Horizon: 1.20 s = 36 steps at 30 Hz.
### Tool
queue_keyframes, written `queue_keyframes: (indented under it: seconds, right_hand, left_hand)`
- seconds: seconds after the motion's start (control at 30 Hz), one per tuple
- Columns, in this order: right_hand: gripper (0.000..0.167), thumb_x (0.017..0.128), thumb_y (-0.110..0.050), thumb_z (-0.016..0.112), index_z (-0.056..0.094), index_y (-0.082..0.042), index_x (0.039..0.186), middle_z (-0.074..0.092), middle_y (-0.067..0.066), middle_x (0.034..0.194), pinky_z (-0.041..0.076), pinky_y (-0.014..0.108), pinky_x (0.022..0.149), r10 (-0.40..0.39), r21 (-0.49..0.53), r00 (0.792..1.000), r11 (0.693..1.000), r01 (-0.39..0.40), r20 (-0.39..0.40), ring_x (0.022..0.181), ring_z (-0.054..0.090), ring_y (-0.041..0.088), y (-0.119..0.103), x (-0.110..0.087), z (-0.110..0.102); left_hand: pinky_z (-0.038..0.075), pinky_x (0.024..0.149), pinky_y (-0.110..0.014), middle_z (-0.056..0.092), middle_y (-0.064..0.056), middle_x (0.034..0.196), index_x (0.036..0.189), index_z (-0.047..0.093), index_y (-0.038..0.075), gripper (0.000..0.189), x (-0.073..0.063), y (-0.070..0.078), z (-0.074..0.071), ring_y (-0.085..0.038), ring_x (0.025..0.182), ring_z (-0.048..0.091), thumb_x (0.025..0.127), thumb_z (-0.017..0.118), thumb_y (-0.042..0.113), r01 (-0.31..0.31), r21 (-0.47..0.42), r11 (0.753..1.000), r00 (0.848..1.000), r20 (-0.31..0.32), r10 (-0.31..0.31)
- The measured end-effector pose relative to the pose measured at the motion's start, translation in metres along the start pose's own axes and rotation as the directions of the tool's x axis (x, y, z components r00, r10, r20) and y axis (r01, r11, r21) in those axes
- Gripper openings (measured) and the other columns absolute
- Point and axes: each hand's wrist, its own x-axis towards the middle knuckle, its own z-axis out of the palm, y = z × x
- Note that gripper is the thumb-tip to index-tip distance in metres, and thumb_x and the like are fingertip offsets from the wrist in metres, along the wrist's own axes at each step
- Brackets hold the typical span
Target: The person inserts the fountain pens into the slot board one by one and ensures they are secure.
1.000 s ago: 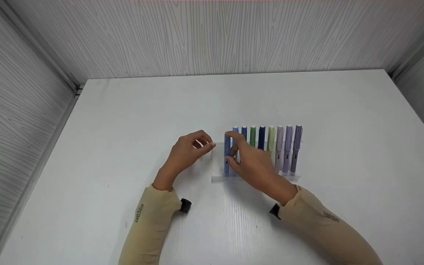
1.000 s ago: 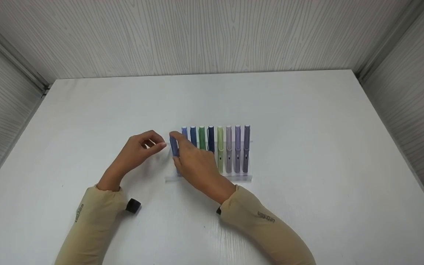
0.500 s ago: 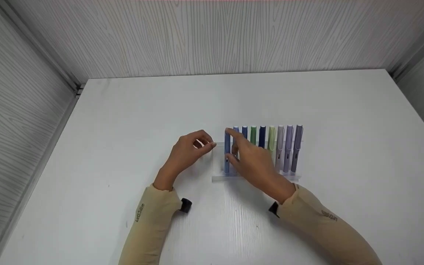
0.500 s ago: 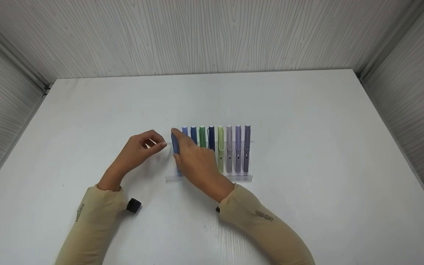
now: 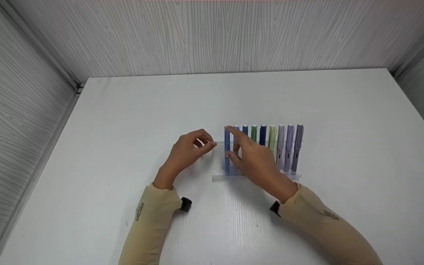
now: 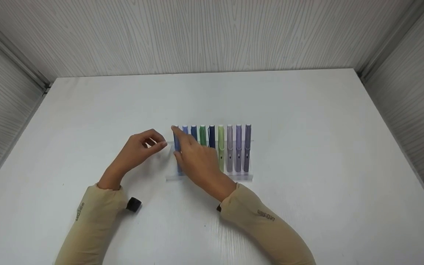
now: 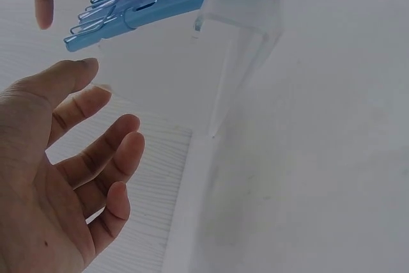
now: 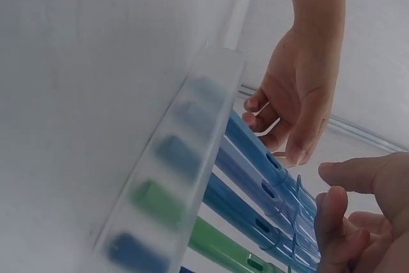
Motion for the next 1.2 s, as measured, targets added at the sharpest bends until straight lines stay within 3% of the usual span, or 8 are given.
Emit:
queue_keyframes:
  seconds: [0.33,0.6,0.97,1.2]
  right_hand:
    - [0.057,0.089,-0.022,0.07,0.046,-0.014,0.141,0.068,0.001,0.086,0.039,0.023,0.048,0.02,0.041,1.0,0.999,-0.021,0.004,0.052,0.044,0.007,0.002,-0.002,-0.012]
    - [0.056,0.091,-0.027,0.068,0.045,-0.018,0.142,0.067,0.002,0.091,0.041,0.023,0.053,0.108,0.079,0.994,0.991,-0.109,0.006,0.059,0.049,0.01,0.004,-0.002,-0.028]
    - [0.051,0.091,-0.025,0.068,0.05,-0.012,0.137,0.066,0.005,0.086,0.04,0.025,0.052,0.022,0.058,0.995,0.998,-0.016,-0.101,0.061,0.05,0.012,0.022,-0.002,-0.044]
    - [0.05,0.091,-0.026,0.068,0.052,-0.012,0.136,0.067,0.006,0.089,0.037,0.025,0.049,0.071,0.039,0.99,0.997,-0.066,-0.122,0.057,0.051,0.013,0.039,-0.003,-0.06]
  left_hand:
    - [0.051,0.077,-0.036,0.069,-0.003,0.1,0.106,0.066,0.014,0.031,-0.003,0.003,-0.006,-0.018,0.089,0.064,0.089,0.068,0.039,0.02,0.029,0.999,1.0,-0.02,-0.02]
    - [0.051,0.083,-0.04,0.068,-0.004,0.105,0.11,0.065,0.013,0.037,-0.006,0.007,-0.014,-0.02,0.097,0.063,0.087,0.069,0.042,0.028,0.092,0.995,0.998,-0.064,-0.022]
    - [0.051,0.081,-0.042,0.068,-0.006,0.105,0.111,0.065,0.014,0.036,-0.014,0.011,-0.032,-0.022,0.098,0.064,0.089,0.067,0.042,0.016,0.225,0.974,0.989,-0.145,0.017]
    - [0.05,0.08,-0.041,0.067,-0.004,0.104,0.11,0.065,0.014,0.033,-0.019,0.01,-0.045,-0.022,0.099,0.063,0.089,0.068,0.04,0.012,0.246,0.969,0.979,-0.202,0.039]
